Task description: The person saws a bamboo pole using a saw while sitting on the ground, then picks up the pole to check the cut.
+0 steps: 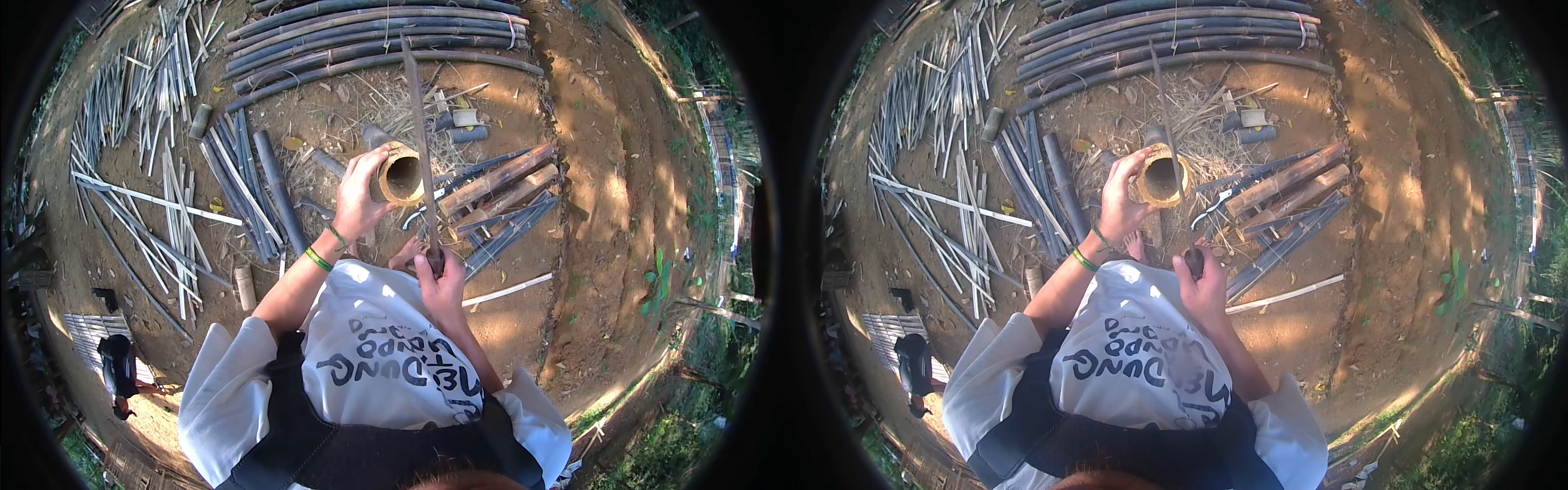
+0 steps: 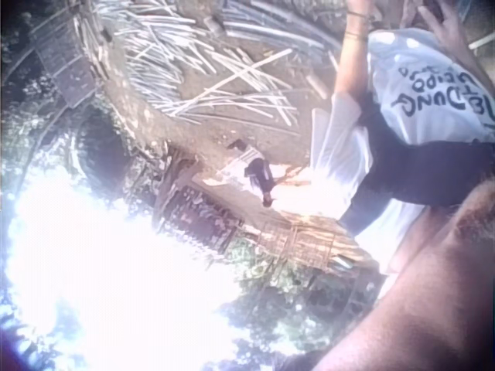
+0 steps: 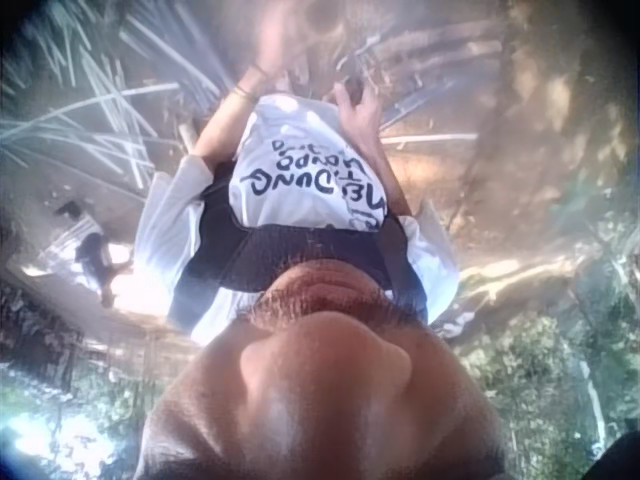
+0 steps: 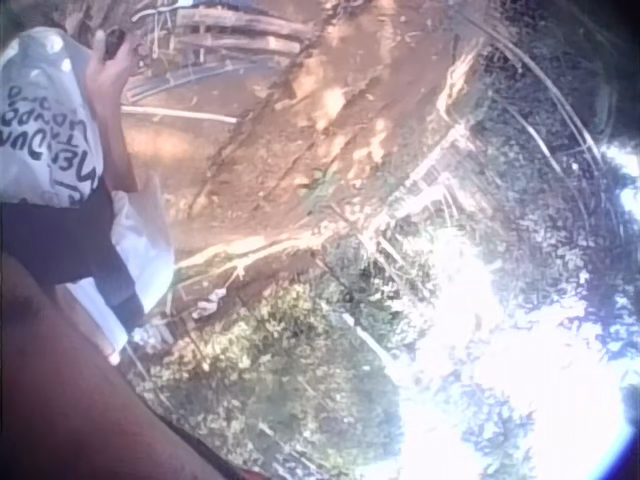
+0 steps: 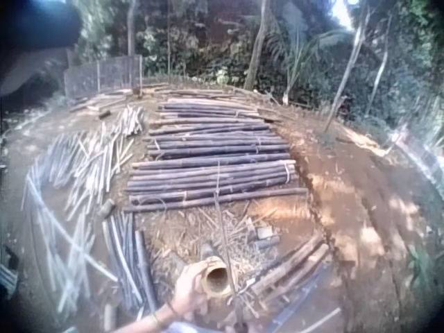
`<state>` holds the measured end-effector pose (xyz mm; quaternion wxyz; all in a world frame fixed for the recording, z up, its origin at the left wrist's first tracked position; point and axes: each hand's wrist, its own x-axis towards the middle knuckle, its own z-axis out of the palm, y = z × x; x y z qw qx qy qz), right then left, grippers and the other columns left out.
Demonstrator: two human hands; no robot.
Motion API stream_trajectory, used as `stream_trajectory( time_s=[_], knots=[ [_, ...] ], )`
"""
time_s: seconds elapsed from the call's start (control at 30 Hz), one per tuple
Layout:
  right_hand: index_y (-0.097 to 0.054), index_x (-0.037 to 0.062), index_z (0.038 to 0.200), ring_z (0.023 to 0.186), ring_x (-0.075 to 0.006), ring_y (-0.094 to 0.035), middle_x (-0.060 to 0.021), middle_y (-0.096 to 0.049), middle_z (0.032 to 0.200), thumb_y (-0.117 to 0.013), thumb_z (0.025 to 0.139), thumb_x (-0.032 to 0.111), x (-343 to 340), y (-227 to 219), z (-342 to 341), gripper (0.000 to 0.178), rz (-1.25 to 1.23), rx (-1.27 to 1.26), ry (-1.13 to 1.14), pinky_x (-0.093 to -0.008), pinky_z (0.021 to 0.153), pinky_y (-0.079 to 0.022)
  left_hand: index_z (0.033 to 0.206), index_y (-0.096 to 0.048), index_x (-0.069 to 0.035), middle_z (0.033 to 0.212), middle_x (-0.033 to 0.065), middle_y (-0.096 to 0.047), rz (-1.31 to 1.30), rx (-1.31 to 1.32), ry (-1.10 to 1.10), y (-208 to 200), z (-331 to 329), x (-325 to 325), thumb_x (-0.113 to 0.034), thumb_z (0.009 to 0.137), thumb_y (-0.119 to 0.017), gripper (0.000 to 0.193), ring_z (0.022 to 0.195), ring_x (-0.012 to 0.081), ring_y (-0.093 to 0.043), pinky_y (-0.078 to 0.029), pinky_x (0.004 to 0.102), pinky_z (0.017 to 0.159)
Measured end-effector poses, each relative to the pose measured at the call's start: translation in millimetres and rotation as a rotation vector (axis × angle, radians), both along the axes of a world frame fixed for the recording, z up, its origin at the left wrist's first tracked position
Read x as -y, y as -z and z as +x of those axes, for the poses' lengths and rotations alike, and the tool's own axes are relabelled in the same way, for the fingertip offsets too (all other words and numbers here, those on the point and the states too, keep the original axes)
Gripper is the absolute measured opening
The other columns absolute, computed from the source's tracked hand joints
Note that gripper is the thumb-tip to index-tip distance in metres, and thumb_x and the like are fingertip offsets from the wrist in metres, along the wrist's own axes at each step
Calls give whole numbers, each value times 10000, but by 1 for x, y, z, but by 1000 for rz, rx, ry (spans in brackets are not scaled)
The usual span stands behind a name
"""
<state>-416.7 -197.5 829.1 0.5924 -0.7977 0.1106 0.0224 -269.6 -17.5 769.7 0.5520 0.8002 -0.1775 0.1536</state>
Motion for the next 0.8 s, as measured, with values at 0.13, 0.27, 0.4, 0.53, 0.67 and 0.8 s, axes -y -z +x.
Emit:
stream_trajectory(
  time_s=[0.13,0.27,0.4,0.53,0.67,0.8],
  knots=[
    [-616,-34,998,562,-125,-493,-50,-546,643,-726,956,170,-3,-14,-11,236,-43,-43,-26,-315,540,-394,1396,-544,-87,1433,124,-595,54,16,-1,0,6,-1,-88,527,-947,958,1279,372,-562,-503,455,1079],
    [-623,-33,1017,562,-137,-500,-64,-556,664,-730,957,179,2,-5,-19,245,-61,-71,-44,-327,544,-416,1414,-542,-113,1441,110,-580,105,62,-2,-4,8,1,-102,544,-940,957,1270,366,-560,-525,457,1045],
    [-629,-31,1031,563,-164,-542,-93,-583,686,-733,958,201,-5,-5,-19,265,-35,-54,13,-338,556,-440,1436,-546,-148,1439,105,-570,171,62,-7,-9,9,2,-93,547,-931,971,1232,362,-568,-538,459,1015],
    [-629,-30,1039,601,-253,-624,-147,-631,720,-734,955,219,-4,-3,-18,283,-125,-56,-8,-373,583,-470,1458,-552,-184,1412,108,-578,217,73,10,-14,14,0,-82,548,-922,988,1205,364,-571,-541,460,998],
    [-626,-29,1023,616,-351,-646,-178,-640,712,-732,952,219,-7,-6,-9,280,-140,-1,-6,-422,582,-477,1462,-557,-197,1397,113,-579,221,77,20,-19,20,-1,-84,552,-917,985,1201,362,-571,-540,459,994],
    [-608,-22,958,636,-405,-644,-192,-623,684,-725,957,216,-12,-12,-1,265,-115,-27,11,-451,584,-470,1470,-541,-175,1395,132,-580,251,125,9,-23,28,-1,-88,548,-931,1005,1212,366,-582,-539,457,995]
  ],
)
